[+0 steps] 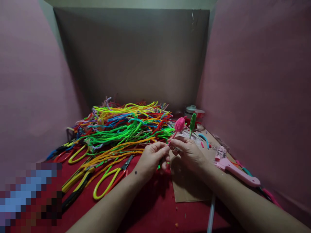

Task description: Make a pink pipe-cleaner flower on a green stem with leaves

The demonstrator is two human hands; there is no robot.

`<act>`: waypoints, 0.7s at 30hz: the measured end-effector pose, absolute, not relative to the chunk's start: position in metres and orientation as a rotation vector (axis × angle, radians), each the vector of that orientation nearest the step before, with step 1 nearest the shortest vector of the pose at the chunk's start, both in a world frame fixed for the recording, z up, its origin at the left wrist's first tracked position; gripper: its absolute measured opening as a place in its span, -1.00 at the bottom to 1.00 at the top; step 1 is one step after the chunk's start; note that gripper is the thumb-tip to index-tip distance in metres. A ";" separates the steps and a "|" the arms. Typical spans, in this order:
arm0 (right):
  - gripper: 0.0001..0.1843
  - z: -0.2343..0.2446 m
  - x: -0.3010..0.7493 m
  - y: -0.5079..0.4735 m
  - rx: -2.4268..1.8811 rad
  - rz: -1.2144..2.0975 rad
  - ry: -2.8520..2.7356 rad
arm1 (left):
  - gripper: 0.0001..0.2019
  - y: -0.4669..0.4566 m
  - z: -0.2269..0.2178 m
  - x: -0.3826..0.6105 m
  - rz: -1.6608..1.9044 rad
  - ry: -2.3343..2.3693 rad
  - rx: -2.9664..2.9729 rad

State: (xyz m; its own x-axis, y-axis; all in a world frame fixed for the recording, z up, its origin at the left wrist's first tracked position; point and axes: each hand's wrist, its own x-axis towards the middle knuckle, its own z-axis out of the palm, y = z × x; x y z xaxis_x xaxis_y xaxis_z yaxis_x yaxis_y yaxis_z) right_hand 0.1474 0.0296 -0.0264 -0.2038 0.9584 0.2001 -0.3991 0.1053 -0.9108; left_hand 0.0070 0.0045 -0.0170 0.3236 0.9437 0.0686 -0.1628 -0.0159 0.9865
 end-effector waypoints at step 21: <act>-0.74 -0.034 0.145 0.025 -0.677 1.452 -1.190 | -0.84 0.007 -0.020 0.004 1.152 0.882 1.140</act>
State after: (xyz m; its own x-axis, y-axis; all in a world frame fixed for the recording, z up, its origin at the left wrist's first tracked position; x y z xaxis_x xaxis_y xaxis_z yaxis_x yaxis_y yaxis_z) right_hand 0.1447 0.0252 -0.0336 -0.2494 0.9486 0.1949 -0.3771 0.0902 -0.9218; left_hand 0.0042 0.0066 -0.0197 0.2144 0.9763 0.0296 -0.2256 0.0201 0.9740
